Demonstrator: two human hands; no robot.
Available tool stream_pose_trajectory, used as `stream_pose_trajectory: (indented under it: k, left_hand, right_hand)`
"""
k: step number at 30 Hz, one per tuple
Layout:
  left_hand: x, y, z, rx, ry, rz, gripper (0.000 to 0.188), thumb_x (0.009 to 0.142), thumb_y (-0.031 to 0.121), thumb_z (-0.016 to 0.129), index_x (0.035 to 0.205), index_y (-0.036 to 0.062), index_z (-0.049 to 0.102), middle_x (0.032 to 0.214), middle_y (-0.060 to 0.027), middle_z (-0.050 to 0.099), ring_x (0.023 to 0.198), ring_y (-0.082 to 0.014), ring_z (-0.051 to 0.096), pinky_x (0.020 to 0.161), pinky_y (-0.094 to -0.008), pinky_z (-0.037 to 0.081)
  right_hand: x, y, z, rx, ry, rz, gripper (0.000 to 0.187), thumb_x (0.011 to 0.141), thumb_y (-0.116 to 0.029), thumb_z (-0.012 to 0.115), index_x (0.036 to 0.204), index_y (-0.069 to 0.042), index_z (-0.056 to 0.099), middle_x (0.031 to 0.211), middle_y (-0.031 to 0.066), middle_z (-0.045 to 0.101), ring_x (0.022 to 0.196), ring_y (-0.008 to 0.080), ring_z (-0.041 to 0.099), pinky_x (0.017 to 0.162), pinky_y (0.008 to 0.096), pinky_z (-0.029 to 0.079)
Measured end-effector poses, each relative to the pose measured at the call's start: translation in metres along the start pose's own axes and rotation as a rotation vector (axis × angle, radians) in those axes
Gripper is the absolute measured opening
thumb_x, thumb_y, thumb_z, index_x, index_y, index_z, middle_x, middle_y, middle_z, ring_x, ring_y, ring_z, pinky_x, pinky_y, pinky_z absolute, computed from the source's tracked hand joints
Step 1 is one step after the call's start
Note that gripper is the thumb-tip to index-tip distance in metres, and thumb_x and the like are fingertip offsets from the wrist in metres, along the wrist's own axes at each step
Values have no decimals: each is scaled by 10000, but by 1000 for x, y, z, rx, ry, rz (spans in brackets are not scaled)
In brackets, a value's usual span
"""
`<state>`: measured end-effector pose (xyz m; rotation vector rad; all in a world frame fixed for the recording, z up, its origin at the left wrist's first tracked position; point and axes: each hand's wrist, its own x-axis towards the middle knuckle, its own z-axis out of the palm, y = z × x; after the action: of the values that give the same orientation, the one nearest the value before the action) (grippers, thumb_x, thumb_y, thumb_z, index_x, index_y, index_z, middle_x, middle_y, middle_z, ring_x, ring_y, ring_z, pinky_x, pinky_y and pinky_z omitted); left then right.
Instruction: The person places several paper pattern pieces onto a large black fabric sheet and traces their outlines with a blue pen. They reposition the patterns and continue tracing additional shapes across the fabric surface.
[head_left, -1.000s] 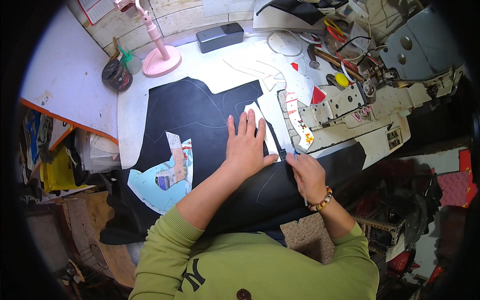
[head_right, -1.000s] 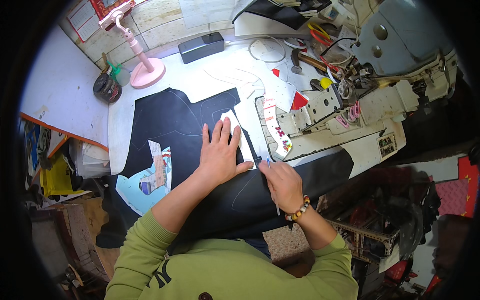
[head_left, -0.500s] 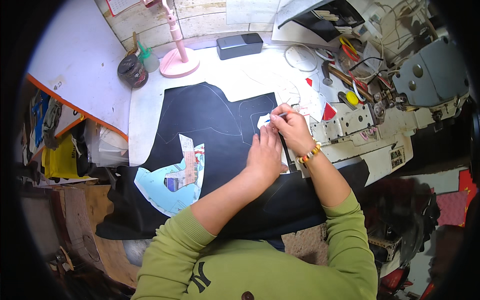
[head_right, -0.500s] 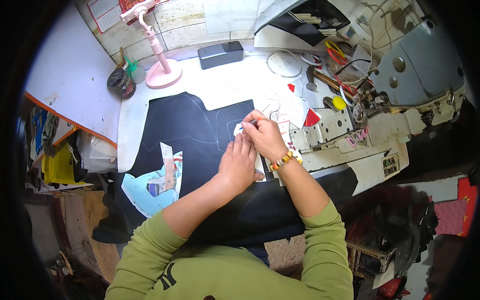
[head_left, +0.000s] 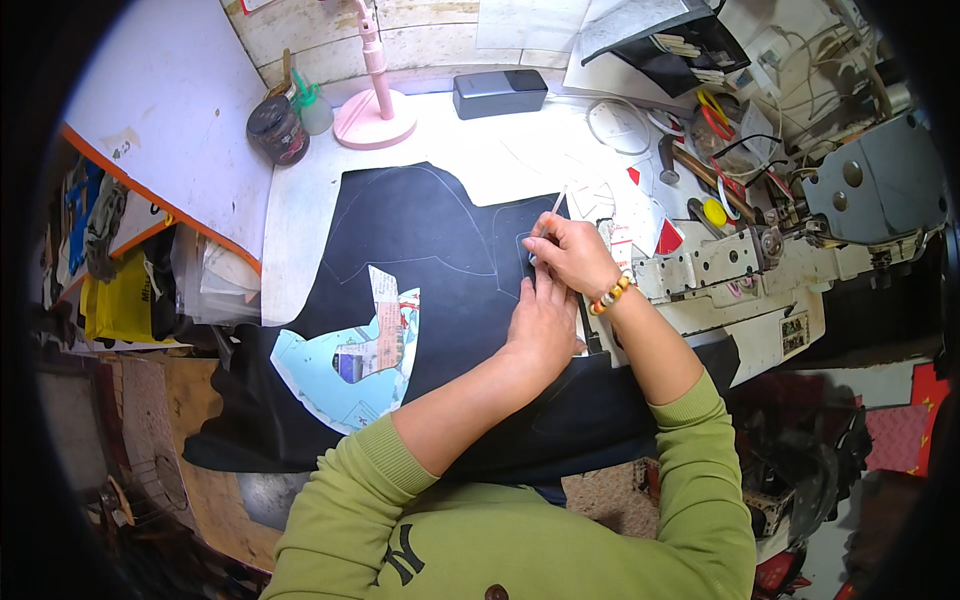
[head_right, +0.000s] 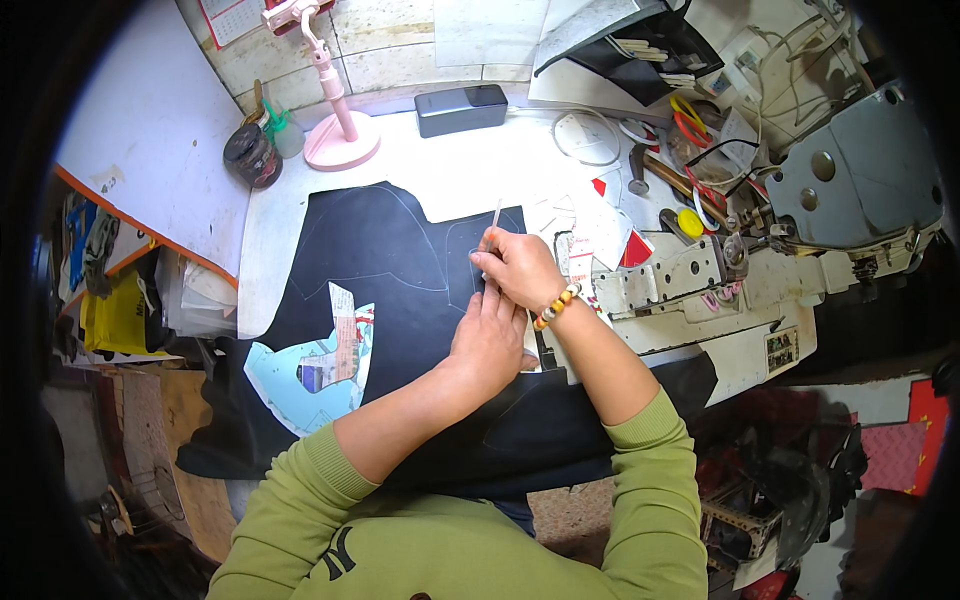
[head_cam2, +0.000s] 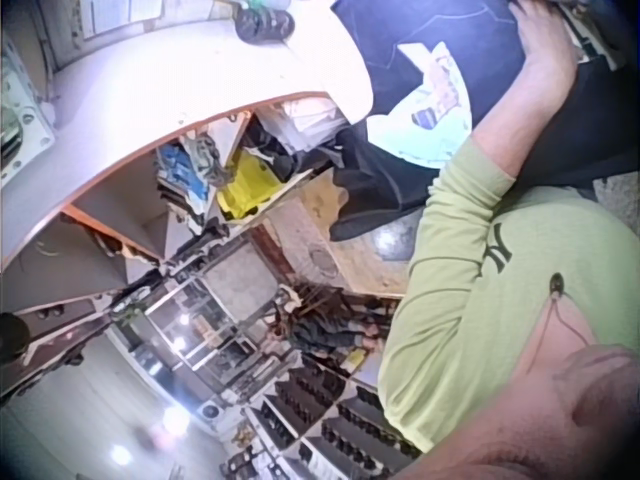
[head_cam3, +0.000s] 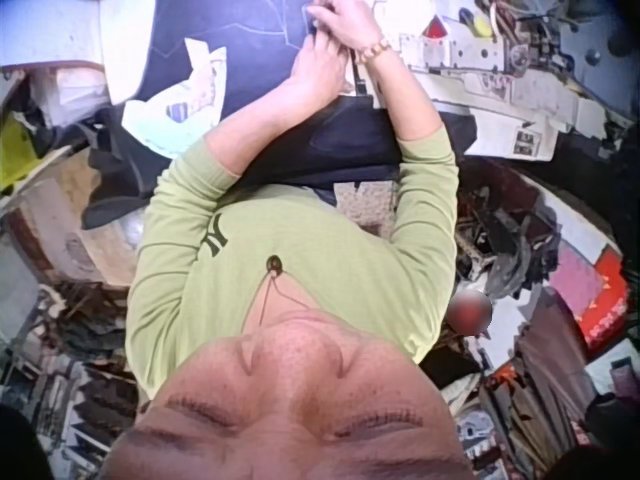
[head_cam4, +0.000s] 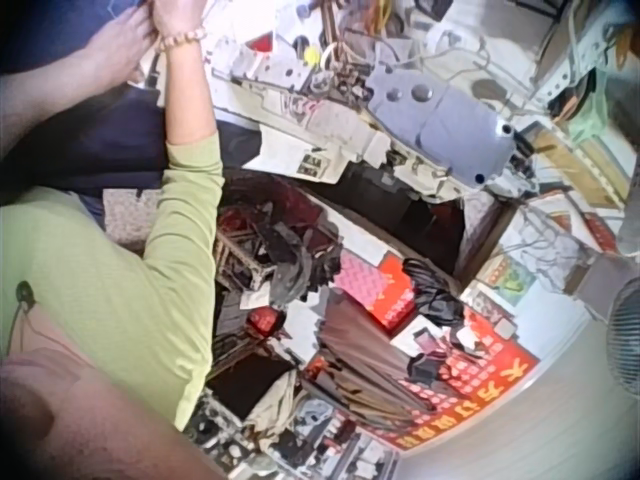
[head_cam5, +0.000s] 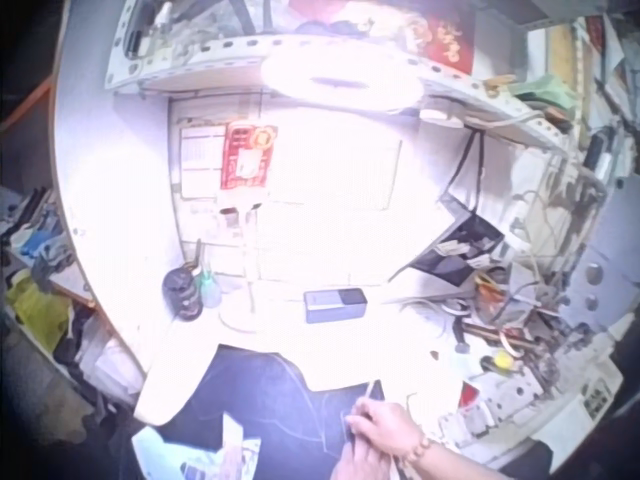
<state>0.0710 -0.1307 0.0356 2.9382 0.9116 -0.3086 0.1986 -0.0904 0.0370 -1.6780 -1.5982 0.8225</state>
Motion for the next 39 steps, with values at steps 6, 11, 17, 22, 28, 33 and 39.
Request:
stream_pose_trajectory:
  k: [6, 11, 17, 22, 28, 33, 39]
  left_hand:
    - [0, -1, 0, 1, 7, 6, 918, 882, 633, 577, 1449, -65, 392, 1514, -262, 354, 1467, -431, 231, 1152, -465, 306]
    - [0, -1, -1, 7, -7, 9, 922, 882, 634, 576, 1453, -65, 389, 1515, -263, 352, 1467, -429, 236, 1147, -464, 316]
    - [0, -1, 2, 3, 20, 7, 926, 879, 636, 579, 1454, -64, 386, 1525, -258, 346, 1463, -421, 250, 1142, -465, 329]
    - [2, -2, 3, -6, 5, 6, 927, 880, 632, 581, 1459, -63, 376, 1539, -249, 336, 1466, -405, 255, 1138, -466, 335]
    - [2, -2, 2, -6, -4, 1, 950, 873, 638, 586, 1468, -64, 354, 1542, -259, 326, 1463, -402, 263, 1140, -465, 332]
    - [2, -1, -1, 4, -16, -4, 971, 866, 645, 590, 1476, -68, 337, 1539, -277, 320, 1458, -395, 275, 1137, -464, 332]
    - [3, -2, -5, 22, -49, -7, 1002, 862, 655, 586, 1494, -71, 305, 1548, -273, 309, 1454, -379, 287, 1129, -456, 332]
  right_hand:
    - [0, 2, 0, -26, 9, -7, 208, 896, -231, 680, 874, -28, 640, 667, 106, 661, 607, 232, 645, 603, 347, 501]
    - [1, 1, 1, 1, -4, 25, 195, 896, -228, 677, 880, -37, 643, 669, 112, 657, 617, 245, 649, 609, 353, 504]
    - [5, -3, -2, -236, 45, -115, 168, 902, -211, 671, 876, -48, 636, 709, 136, 659, 654, 301, 654, 616, 378, 509]
    - [8, -3, -3, -200, 85, -63, 164, 906, -199, 670, 880, -42, 631, 720, 149, 658, 664, 316, 651, 626, 390, 511]
    - [9, 3, -1, -170, 124, -73, 153, 922, -173, 666, 892, -28, 629, 647, 106, 630, 589, 193, 615, 566, 330, 482]
    - [9, 11, 1, -138, 172, -84, 130, 933, -140, 657, 890, -22, 626, 612, 65, 616, 543, 115, 585, 535, 283, 475]
    - [10, 17, 0, -7, 152, -11, 120, 942, -112, 644, 873, -17, 621, 617, 34, 619, 543, 81, 574, 529, 255, 472]
